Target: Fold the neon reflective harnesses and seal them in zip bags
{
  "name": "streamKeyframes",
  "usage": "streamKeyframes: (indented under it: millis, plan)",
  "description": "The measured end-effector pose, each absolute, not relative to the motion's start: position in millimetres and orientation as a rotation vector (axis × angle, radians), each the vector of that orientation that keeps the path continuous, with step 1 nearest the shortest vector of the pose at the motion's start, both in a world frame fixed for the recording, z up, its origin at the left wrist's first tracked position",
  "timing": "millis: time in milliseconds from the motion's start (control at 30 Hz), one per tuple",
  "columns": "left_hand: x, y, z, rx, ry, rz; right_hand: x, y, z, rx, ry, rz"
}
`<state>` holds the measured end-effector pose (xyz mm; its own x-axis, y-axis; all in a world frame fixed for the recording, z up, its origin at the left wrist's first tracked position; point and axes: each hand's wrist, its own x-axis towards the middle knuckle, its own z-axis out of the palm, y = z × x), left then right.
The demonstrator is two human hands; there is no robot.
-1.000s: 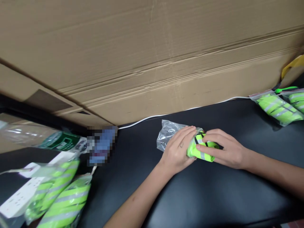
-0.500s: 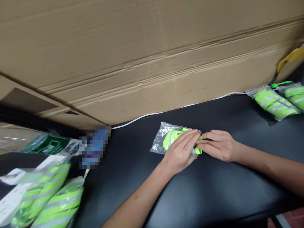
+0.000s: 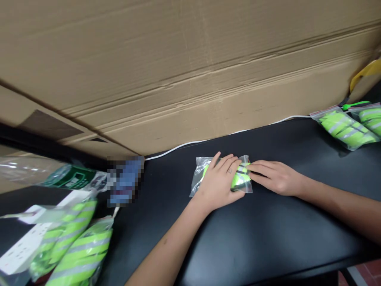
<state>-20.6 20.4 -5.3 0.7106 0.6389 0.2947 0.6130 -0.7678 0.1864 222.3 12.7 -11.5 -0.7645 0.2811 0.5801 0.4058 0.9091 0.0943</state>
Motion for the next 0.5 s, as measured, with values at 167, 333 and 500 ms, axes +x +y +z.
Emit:
streamKeyframes:
  millis: [167, 333, 500]
  plan:
    - [-11.9, 20.5, -5.1, 2.806, 0.913, 0.557, 208.4, 7.9, -18.5, -0.423, -2.407, -0.358]
    - [-5.1, 17.8, -6.7, 2.876, 0.892, 0.59, 188.5, -3.5, -14.9, -0.511, -2.51, -0.429]
    - [-8.9, 17.4, -10.0, 2.917, 0.906, 0.586, 187.9, -10.2, -13.0, -0.635, -2.705, -0.222]
